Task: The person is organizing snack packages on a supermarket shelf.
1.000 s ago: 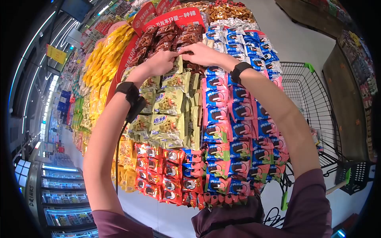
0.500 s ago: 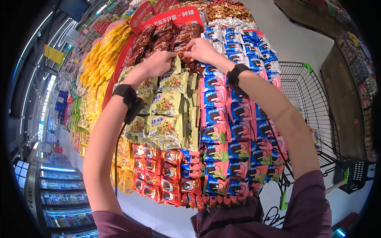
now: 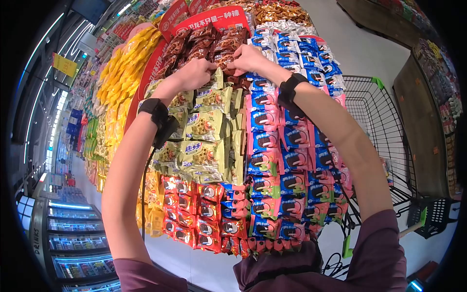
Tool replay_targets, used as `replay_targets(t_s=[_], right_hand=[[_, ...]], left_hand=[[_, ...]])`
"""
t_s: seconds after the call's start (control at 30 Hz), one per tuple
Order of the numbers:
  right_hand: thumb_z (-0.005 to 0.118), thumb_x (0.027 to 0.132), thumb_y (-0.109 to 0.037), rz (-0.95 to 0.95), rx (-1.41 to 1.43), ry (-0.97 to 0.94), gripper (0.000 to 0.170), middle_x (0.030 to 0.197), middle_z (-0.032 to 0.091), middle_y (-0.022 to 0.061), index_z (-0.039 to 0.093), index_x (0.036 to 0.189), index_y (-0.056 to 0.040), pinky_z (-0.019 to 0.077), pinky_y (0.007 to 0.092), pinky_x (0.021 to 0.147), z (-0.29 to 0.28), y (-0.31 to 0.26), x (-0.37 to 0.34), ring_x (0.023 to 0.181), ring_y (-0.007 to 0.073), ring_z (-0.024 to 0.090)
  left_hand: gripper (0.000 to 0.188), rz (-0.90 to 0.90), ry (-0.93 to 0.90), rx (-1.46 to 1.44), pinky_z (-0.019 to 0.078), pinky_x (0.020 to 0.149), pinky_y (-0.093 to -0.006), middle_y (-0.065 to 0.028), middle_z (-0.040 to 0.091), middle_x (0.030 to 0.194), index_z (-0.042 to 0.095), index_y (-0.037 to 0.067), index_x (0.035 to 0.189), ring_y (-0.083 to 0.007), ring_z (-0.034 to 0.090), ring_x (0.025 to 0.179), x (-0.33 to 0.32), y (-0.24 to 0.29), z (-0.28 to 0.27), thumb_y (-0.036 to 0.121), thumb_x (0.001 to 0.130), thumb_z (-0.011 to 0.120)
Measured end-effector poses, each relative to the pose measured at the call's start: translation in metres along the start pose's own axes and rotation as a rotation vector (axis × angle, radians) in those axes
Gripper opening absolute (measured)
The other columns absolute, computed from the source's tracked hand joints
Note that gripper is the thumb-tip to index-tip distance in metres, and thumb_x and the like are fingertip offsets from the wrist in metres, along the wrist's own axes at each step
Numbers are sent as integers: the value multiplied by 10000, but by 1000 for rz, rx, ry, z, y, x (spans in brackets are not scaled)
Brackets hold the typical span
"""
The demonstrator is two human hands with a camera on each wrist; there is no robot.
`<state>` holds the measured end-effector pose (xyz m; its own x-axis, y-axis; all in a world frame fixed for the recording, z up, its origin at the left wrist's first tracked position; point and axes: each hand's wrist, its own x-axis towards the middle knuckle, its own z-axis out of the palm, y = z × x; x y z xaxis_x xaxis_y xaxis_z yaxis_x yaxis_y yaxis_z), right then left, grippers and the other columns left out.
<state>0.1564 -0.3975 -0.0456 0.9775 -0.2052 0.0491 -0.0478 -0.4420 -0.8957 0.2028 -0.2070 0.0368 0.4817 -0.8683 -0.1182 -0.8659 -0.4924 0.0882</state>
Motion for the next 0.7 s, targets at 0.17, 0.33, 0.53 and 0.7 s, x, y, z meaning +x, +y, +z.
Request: replay_targets(t_s=[0.17, 0.33, 0.53, 0.7], right_hand=[[778, 792, -256, -74, -220, -4, 500, 777, 710, 147, 568, 1113, 63, 570, 290, 626, -10, -11, -9, 623, 182, 714], [741, 805, -205, -26, -200, 15, 413, 764, 711, 142, 581, 1081, 58, 565, 298, 648, -10, -3, 7, 661, 200, 730], [668, 834, -146, -33, -55, 106, 250, 731, 723, 139, 611, 987, 43, 565, 279, 684, 1, 1, 3, 656, 204, 733], [666, 838, -131, -26, -46, 132, 241, 722, 720, 137, 605, 985, 50, 570, 275, 660, 6, 2, 3, 659, 203, 733]], left_hand=[[460, -50, -13, -18, 496, 824, -430, -304, 638, 897, 606, -16, 1251, -388, 655, 858, -3, 4, 0, 45, 821, 452], [455, -22, 60, -58, 496, 823, -422, -302, 643, 916, 616, -12, 1241, -384, 655, 871, -1, 0, 2, 46, 818, 458], [470, -68, 34, -10, 496, 837, -413, -287, 658, 923, 623, -21, 1227, -380, 657, 880, 5, 2, 6, 38, 792, 455], [489, -62, 28, -52, 498, 835, -409, -282, 667, 923, 624, -37, 1217, -373, 662, 886, 6, 0, 5, 38, 762, 460]])
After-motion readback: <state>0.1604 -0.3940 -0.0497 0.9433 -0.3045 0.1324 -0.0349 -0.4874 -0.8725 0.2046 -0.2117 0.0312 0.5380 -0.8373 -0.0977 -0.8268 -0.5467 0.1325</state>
